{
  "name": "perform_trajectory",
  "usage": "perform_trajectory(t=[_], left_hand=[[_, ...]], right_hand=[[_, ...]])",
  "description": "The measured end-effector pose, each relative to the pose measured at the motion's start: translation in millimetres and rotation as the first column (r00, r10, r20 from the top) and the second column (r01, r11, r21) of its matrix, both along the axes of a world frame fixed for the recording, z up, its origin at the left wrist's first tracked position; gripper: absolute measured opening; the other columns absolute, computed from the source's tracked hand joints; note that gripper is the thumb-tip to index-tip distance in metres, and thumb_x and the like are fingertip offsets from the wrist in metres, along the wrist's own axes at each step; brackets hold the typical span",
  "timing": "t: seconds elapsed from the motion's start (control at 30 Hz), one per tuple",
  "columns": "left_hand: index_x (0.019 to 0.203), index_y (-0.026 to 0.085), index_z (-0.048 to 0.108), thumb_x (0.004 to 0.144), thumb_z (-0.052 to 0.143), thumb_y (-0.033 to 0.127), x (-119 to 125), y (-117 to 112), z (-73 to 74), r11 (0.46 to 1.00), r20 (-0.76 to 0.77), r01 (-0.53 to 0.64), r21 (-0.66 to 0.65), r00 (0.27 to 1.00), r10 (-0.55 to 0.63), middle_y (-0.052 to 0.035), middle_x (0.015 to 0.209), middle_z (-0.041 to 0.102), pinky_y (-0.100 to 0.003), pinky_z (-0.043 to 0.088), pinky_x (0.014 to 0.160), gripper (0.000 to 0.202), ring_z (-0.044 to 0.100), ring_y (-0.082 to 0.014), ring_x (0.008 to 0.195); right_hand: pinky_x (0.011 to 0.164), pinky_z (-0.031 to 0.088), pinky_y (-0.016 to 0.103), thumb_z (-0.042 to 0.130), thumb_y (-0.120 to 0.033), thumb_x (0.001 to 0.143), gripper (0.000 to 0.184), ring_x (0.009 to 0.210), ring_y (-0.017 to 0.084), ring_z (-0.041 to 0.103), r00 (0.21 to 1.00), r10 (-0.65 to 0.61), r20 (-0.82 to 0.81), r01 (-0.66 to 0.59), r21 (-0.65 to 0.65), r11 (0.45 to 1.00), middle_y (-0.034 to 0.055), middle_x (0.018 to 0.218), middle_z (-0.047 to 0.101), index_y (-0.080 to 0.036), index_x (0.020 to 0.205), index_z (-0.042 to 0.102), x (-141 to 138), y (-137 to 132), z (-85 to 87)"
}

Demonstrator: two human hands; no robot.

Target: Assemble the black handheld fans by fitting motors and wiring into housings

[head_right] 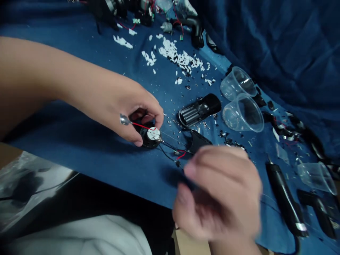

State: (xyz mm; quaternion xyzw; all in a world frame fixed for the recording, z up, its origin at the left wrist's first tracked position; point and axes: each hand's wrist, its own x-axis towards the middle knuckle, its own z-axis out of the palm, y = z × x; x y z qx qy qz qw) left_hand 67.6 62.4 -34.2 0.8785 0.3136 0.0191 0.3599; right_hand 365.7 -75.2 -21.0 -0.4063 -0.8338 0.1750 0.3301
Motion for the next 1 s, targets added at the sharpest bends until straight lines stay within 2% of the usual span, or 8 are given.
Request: perform_trajectory(t=[0.13, 0.23, 0.3, 0.4, 0.57, 0.77, 0.9, 1.0], left_hand=[[0.116, 0.035, 0.085, 0.086, 0.093, 0.041, 2, -6, 6.7, 1.000, -0.028, -0.003, 0.001, 1.000, 0.003, 0.0095, 0.091, 0.074, -0.026, 0.040, 0.066, 0.032, 0.063, -0.0125, 0.076], [0.117, 0.034, 0.086, 0.087, 0.095, 0.042, 3, -7, 9.1, 1.000, -0.058, 0.000, -0.018, 0.998, -0.001, 0.0084, 0.095, 0.076, -0.026, 0.039, 0.072, 0.033, 0.063, -0.0127, 0.080], [0.121, 0.032, 0.086, 0.088, 0.093, 0.045, 4, -8, 9.6, 0.999, -0.063, 0.014, -0.032, 0.998, -0.016, 0.0068, 0.099, 0.077, -0.027, 0.040, 0.078, 0.036, 0.061, -0.0126, 0.083], [0.126, 0.030, 0.085, 0.089, 0.091, 0.042, 4, -10, 9.5, 0.999, -0.067, 0.016, -0.044, 0.998, -0.019, 0.0057, 0.102, 0.077, -0.028, 0.040, 0.082, 0.039, 0.059, -0.0122, 0.084], [0.118, 0.031, 0.086, 0.090, 0.092, 0.037, 2, -10, 8.8, 0.999, -0.040, 0.027, -0.047, 0.999, -0.028, 0.0088, 0.096, 0.076, -0.023, 0.039, 0.070, 0.029, 0.062, -0.0100, 0.078], [0.111, 0.030, 0.089, 0.083, 0.101, 0.028, 4, -10, 8.2, 1.000, -0.037, -0.007, -0.009, 0.999, 0.007, 0.0095, 0.088, 0.075, -0.021, 0.038, 0.061, 0.031, 0.063, -0.0091, 0.072], [0.110, 0.026, 0.090, 0.080, 0.104, 0.025, 7, -11, 7.0, 1.000, -0.023, -0.006, 0.004, 1.000, 0.006, 0.0080, 0.087, 0.075, -0.020, 0.038, 0.060, 0.033, 0.063, -0.0093, 0.069], [0.110, 0.031, 0.092, 0.079, 0.105, 0.021, 7, -12, 5.3, 1.000, 0.011, -0.019, 0.005, 1.000, 0.019, 0.0102, 0.087, 0.076, -0.019, 0.037, 0.058, 0.035, 0.063, -0.0082, 0.069]], right_hand=[[0.087, 0.075, 0.043, 0.093, -0.047, 0.096, 0.031, 0.094, 0.027, 0.082, 1.000, 0.008, -0.027, -0.009, -0.030, 1.000, 0.0079, 0.092, 0.080, -0.027, 0.119, 0.089, -20, 16, -9.5], [0.091, 0.076, 0.048, 0.090, -0.035, 0.099, 0.022, 0.092, 0.027, 0.083, 0.991, 0.101, -0.086, -0.102, -0.011, 0.995, 0.0066, 0.091, 0.082, -0.029, 0.120, 0.091, -20, 28, -21.8], [0.088, 0.076, 0.043, 0.085, -0.018, 0.098, 0.033, 0.090, 0.024, 0.083, 0.972, 0.192, -0.138, -0.190, 0.029, 0.981, 0.0052, 0.095, 0.084, -0.031, 0.128, 0.090, -14, 33, -26.2], [0.069, 0.069, 0.029, 0.081, -0.002, 0.095, 0.052, 0.081, 0.017, 0.080, 0.956, 0.259, -0.139, -0.261, 0.007, 0.965, 0.0039, 0.100, 0.084, -0.030, 0.138, 0.086, -7, 35, -23.9], [0.059, 0.055, 0.019, 0.079, -0.001, 0.100, 0.040, 0.065, 0.007, 0.069, 0.966, 0.257, -0.014, -0.257, -0.109, 0.960, -0.0008, 0.086, 0.078, -0.023, 0.132, 0.085, -10, 29, -9.4], [0.067, 0.058, 0.020, 0.077, -0.004, 0.101, 0.035, 0.078, 0.010, 0.075, 0.952, 0.305, 0.007, -0.304, -0.084, 0.949, 0.0019, 0.093, 0.079, -0.021, 0.131, 0.083, -7, 27, -4.7], [0.068, 0.057, 0.018, 0.074, 0.002, 0.099, 0.041, 0.078, 0.008, 0.072, 0.942, 0.335, 0.014, -0.333, -0.065, 0.941, 0.0014, 0.092, 0.076, -0.020, 0.133, 0.082, -4, 32, -5.3], [0.074, 0.060, 0.017, 0.071, 0.004, 0.099, 0.041, 0.086, 0.007, 0.075, 0.913, 0.408, 0.025, -0.406, -0.064, 0.912, 0.0021, 0.098, 0.078, -0.016, 0.134, 0.079, -9, 35, -6.4]])
